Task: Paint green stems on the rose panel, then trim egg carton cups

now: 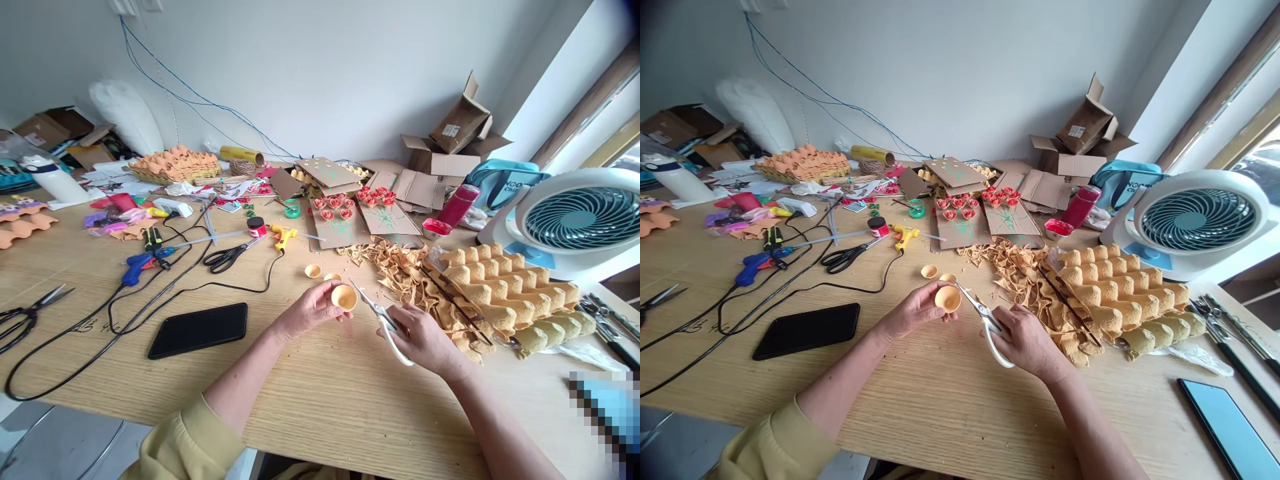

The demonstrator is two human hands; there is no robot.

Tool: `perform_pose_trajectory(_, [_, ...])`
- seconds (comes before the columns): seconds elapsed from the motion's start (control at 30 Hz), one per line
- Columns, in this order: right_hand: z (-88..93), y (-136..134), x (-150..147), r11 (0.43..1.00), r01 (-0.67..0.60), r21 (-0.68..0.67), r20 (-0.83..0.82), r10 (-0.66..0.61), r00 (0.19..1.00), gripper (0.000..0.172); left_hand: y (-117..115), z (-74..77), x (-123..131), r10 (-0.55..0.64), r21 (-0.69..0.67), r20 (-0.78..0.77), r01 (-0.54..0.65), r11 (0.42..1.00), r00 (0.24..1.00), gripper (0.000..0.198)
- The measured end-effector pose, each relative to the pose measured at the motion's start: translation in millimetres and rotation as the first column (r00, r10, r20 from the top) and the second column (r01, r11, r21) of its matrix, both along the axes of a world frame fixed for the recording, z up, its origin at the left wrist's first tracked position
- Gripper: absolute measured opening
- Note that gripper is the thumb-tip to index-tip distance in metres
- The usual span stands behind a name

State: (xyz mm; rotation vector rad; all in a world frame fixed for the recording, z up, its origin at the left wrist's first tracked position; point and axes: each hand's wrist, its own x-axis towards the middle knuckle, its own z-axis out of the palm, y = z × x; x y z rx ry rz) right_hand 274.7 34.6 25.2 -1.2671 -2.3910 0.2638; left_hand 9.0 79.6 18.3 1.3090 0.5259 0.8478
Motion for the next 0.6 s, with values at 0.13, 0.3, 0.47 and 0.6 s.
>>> perform_pose_trajectory(0.13, [-1.0, 2.0, 0.3, 0.997, 0.077, 0.023, -0.027, -0.076, 0.997, 0.032, -0.8, -1.2, 3.0, 0.036, -0.036, 0.030, -0.035, 0.999, 0.999, 0.048])
perform_pose_trajectory(0.3, [-1.9, 4.4, 0.0, 0.993, 0.107, 0.047, 0.018, -0.108, 0.994, 0.029, -2.1, -3.3, 8.4, 0.085, -0.066, -0.003, -0.085, 0.994, 0.996, 0.059])
perform_pose_trajectory(0.47, [-1.1, 5.3, 1.9, 0.988, 0.151, -0.020, 0.033, -0.150, 0.988, 0.028, -1.5, -2.6, 10.1, 0.124, -0.011, -0.077, -0.125, 0.992, 0.989, 0.061])
perform_pose_trajectory(0.6, [-0.4, 5.9, 8.0, 0.962, 0.237, -0.138, 0.078, -0.228, 0.971, 0.030, -0.6, -1.3, 9.7, 0.168, 0.040, -0.122, -0.164, 0.986, 0.978, 0.060])
